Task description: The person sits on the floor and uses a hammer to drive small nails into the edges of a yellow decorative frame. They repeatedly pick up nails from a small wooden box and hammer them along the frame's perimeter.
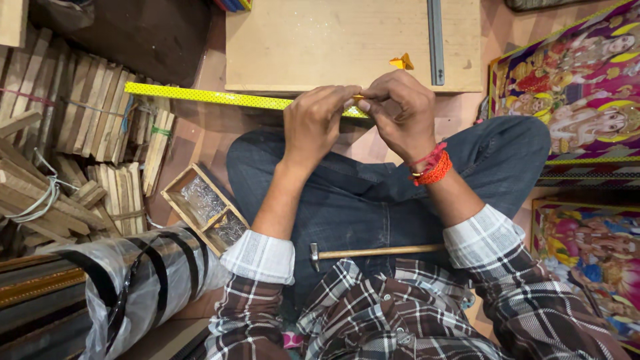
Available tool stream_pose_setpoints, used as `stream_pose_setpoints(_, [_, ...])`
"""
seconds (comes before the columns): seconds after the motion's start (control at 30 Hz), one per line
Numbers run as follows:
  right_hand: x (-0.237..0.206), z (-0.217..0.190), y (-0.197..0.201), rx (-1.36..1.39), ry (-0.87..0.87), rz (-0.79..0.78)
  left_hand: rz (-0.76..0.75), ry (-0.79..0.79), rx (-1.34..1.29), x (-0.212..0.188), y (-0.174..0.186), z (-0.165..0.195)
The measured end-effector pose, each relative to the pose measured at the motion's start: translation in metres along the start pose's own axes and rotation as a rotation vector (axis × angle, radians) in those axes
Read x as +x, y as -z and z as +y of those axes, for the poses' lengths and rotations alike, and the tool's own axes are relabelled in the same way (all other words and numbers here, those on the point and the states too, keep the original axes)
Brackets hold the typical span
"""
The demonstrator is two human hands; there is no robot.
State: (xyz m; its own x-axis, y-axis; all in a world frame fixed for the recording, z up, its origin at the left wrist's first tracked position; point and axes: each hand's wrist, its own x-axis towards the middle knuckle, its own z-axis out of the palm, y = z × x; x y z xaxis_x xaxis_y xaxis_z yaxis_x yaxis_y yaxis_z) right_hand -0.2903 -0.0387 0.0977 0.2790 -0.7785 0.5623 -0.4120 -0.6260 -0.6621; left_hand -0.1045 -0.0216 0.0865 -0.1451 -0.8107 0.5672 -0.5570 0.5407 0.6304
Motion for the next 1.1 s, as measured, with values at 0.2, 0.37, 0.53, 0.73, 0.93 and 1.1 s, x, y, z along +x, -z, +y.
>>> stream_pose_setpoints(0.2, [-0.007, -0.008, 0.016, -0.039, -0.065, 0.050, 0.013, -0.035, 0.016, 0.000, 0.003, 0.000])
stream_pose_setpoints(0.37, [-0.029, -0.006, 0.027, -0.013, -0.123, -0.012, -0.022, 0.000, 0.050, 0.001, 0.010, 0.001])
stream_pose_setpoints(0.53, [-0.035, 0.015, 0.020, 0.009, -0.099, -0.038, 0.212, -0.058, 0.252, -0.031, 0.034, -0.025])
stream_pose_setpoints(0.73, [-0.028, 0.029, 0.021, 0.079, -0.111, -0.077, 0.519, 0.632, 0.331, -0.149, 0.113, -0.106])
stream_pose_setpoints(0.93, [-0.017, 0.039, 0.014, 0.174, -0.102, -0.084, -0.020, 1.004, 0.473, -0.247, 0.118, -0.145])
stream_pose_setpoints(1.1, [-0.020, 0.043, 0.012, 0.072, 0.054, -0.060, -0.135, 0.980, 0.553, -0.248, 0.105, -0.155])
